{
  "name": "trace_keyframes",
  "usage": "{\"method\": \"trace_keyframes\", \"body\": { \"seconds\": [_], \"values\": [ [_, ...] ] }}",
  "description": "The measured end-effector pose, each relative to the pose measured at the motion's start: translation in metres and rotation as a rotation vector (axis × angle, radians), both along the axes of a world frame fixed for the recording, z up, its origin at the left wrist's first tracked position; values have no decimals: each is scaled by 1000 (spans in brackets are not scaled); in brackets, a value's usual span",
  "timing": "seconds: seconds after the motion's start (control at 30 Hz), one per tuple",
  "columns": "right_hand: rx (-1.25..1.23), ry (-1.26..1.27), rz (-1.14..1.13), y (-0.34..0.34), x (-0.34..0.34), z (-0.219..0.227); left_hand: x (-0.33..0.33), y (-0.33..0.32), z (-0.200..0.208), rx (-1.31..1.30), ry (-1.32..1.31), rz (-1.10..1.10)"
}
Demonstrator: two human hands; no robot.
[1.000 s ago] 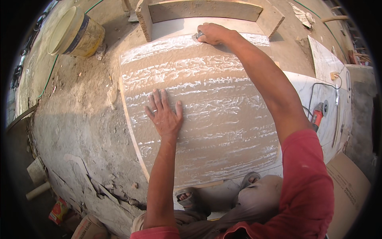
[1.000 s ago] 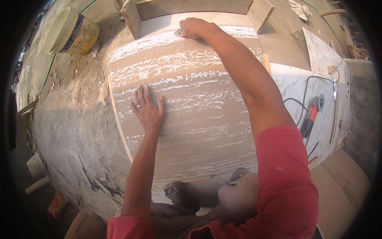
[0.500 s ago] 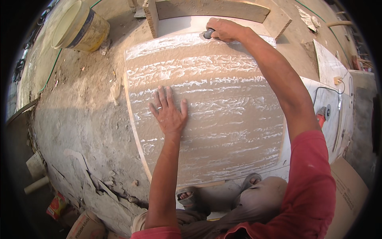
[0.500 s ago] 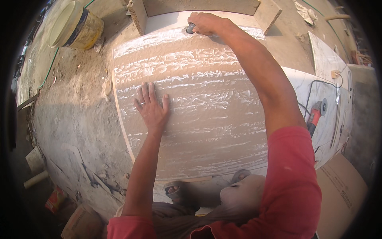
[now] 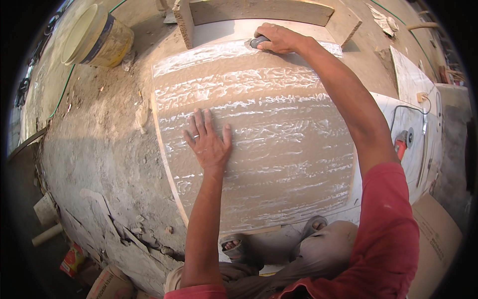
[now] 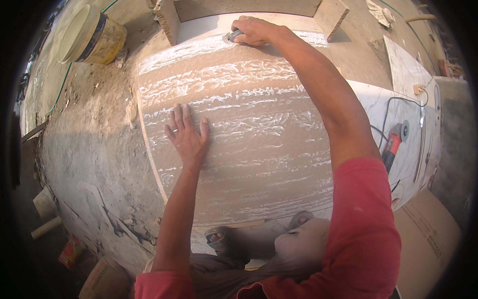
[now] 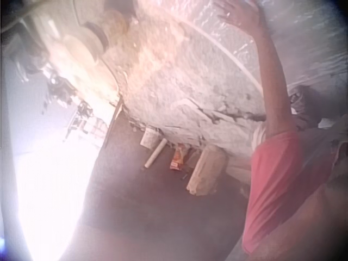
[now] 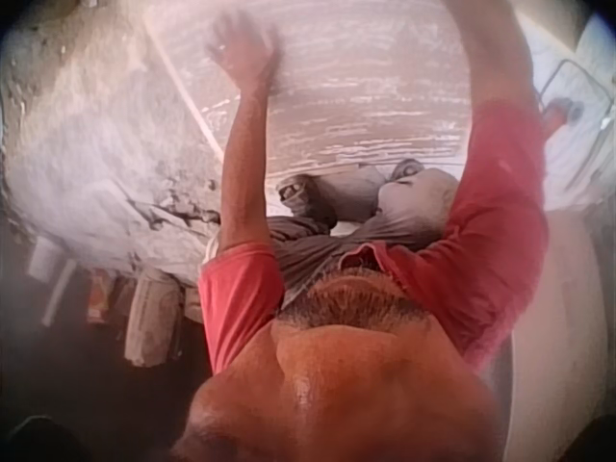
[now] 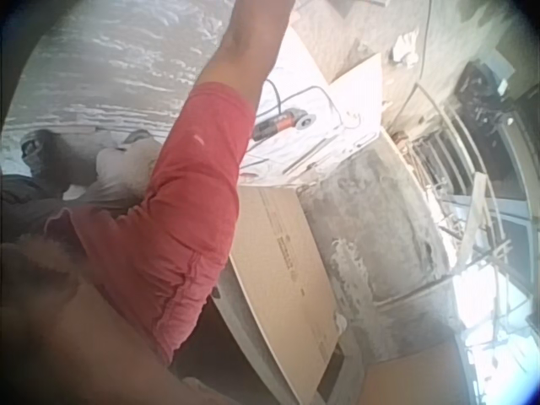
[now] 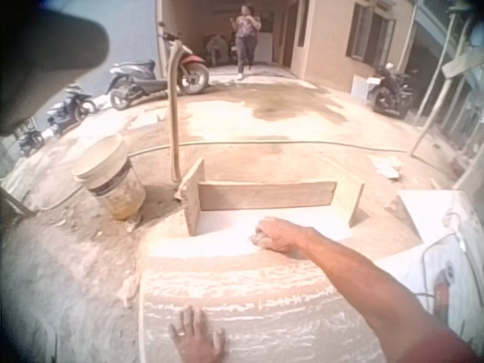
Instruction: The person uses an angle grinder to cut the edge of a tile, marks a circular section, uses a hammer and a chisel to remove the center, and then refines the shape with the grinder.
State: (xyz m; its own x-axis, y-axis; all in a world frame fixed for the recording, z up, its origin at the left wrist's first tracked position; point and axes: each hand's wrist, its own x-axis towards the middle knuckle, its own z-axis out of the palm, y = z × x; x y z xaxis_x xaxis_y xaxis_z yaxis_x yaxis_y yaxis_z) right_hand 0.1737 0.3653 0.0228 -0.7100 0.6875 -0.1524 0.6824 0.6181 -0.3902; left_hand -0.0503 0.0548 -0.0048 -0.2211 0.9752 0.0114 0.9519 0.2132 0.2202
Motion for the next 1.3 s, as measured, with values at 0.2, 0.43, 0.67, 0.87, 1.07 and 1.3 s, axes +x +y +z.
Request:
{"method": "trace_keyframes", "body": {
  "seconds": [0.2,0.43,0.67,0.87,1.07,1.3],
  "values": [
    [-36,-46,-22,-9,-5,8,-1,0,1,7,10,-3],
    [129,-24,-12,1,-2,-15,1,0,0,9,11,-10],
    [73,-19,-37,-2,-9,-2,-5,-1,-2,15,11,-3],
    [-69,-78,-73,9,3,17,2,2,0,11,-3,-7],
    [17,207,-265,-69,41,41,-2,0,-2,14,1,1],
    [-724,775,-810,-255,92,25,1,-1,0,34,11,-9]
  ]
}}
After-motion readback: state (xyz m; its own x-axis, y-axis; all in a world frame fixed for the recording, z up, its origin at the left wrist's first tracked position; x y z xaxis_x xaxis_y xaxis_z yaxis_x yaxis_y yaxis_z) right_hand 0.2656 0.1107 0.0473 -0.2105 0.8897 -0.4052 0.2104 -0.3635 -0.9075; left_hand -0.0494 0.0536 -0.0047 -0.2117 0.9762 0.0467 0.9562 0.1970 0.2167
